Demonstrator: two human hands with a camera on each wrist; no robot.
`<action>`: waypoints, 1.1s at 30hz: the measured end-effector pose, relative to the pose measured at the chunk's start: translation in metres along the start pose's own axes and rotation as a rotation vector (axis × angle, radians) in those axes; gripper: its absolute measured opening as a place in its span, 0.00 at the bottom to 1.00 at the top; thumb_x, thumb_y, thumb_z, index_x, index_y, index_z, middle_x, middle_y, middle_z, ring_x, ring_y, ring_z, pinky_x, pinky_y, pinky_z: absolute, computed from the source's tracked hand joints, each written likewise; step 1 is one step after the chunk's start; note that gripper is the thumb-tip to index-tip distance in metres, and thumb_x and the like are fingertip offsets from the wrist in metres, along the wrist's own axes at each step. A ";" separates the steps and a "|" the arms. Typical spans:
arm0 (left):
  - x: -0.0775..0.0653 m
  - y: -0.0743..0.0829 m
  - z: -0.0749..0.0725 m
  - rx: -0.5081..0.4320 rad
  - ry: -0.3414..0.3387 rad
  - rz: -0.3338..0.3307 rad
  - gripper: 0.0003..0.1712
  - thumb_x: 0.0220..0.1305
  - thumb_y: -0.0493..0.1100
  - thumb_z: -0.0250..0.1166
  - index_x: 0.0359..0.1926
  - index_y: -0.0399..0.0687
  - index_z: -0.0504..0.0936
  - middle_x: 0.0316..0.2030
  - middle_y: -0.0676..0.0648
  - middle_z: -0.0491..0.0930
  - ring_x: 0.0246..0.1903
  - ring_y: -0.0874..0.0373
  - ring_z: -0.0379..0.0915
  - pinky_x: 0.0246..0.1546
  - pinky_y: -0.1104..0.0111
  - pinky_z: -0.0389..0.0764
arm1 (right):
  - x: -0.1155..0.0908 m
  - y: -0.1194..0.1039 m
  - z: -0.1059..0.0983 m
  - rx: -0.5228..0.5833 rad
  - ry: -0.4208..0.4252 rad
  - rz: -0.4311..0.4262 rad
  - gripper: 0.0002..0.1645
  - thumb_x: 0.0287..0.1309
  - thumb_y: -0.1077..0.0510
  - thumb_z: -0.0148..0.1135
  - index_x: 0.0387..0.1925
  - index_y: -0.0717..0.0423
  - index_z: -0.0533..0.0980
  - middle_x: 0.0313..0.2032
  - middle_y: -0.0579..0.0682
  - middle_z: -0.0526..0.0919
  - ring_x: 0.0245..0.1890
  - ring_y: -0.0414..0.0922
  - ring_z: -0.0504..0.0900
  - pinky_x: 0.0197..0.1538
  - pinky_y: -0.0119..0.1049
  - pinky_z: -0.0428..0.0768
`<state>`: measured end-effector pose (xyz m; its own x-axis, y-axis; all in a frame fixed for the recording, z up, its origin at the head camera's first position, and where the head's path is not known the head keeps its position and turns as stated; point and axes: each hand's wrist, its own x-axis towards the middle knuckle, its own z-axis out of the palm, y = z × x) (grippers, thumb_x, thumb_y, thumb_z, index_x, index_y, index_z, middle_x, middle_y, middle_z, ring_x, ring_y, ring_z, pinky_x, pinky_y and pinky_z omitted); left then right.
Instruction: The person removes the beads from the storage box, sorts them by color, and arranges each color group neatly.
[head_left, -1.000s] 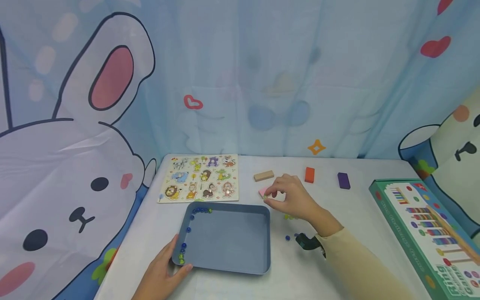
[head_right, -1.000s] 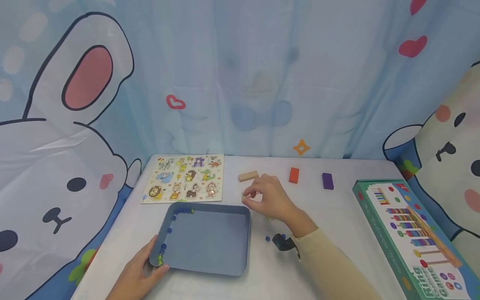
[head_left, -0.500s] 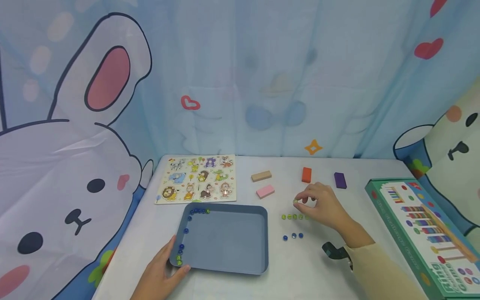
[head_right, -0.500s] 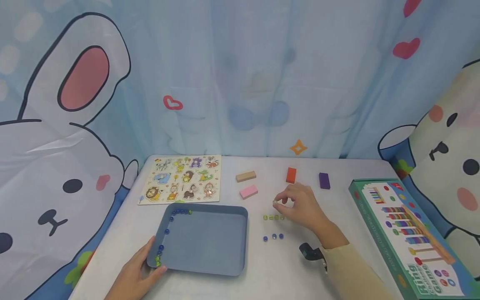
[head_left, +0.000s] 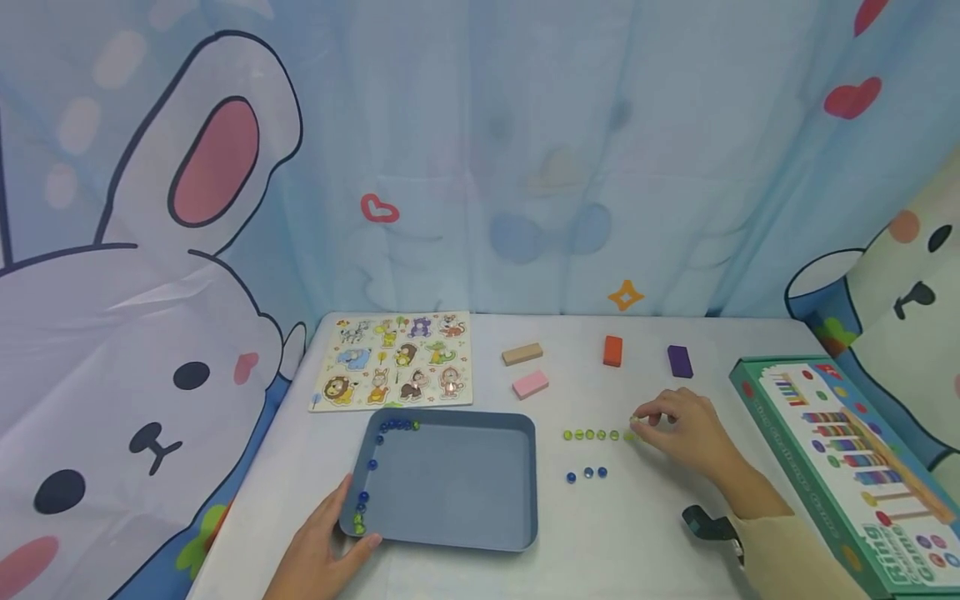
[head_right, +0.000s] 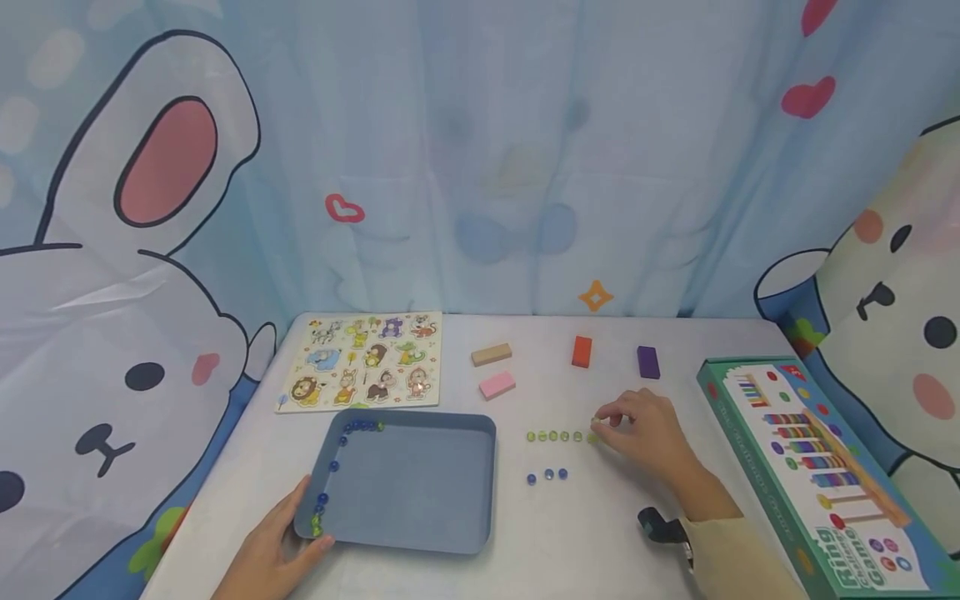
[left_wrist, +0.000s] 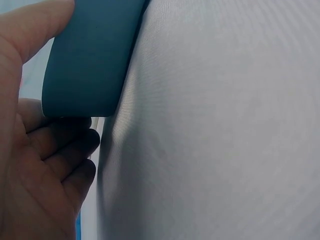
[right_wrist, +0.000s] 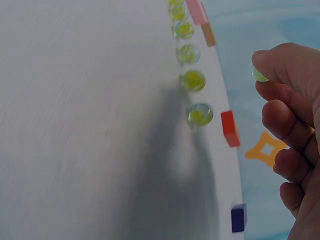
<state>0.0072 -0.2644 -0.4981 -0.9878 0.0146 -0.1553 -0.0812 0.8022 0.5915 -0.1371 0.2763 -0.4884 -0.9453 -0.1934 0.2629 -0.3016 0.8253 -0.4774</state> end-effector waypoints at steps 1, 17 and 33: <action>0.000 0.000 0.000 -0.001 -0.001 -0.002 0.62 0.63 0.75 0.66 0.83 0.43 0.54 0.79 0.35 0.61 0.76 0.34 0.61 0.73 0.37 0.69 | -0.002 0.004 0.000 -0.005 -0.006 0.013 0.07 0.53 0.56 0.79 0.36 0.46 0.89 0.26 0.38 0.78 0.38 0.46 0.73 0.42 0.44 0.69; -0.003 0.003 -0.001 -0.005 -0.008 -0.017 0.62 0.63 0.75 0.65 0.83 0.43 0.53 0.79 0.35 0.60 0.76 0.33 0.61 0.73 0.36 0.68 | -0.017 0.043 0.004 -0.088 -0.034 0.012 0.08 0.52 0.56 0.80 0.36 0.45 0.90 0.26 0.35 0.79 0.34 0.40 0.71 0.37 0.34 0.69; -0.003 0.004 -0.001 -0.020 -0.013 -0.025 0.62 0.63 0.74 0.66 0.83 0.43 0.53 0.79 0.35 0.60 0.77 0.33 0.59 0.73 0.36 0.67 | -0.014 0.041 -0.003 -0.003 -0.014 0.095 0.10 0.62 0.49 0.75 0.42 0.47 0.89 0.30 0.41 0.80 0.40 0.45 0.71 0.40 0.41 0.68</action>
<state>0.0096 -0.2620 -0.4943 -0.9835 0.0030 -0.1806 -0.1083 0.7905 0.6028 -0.1360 0.3148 -0.5092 -0.9713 -0.1213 0.2047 -0.2100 0.8418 -0.4974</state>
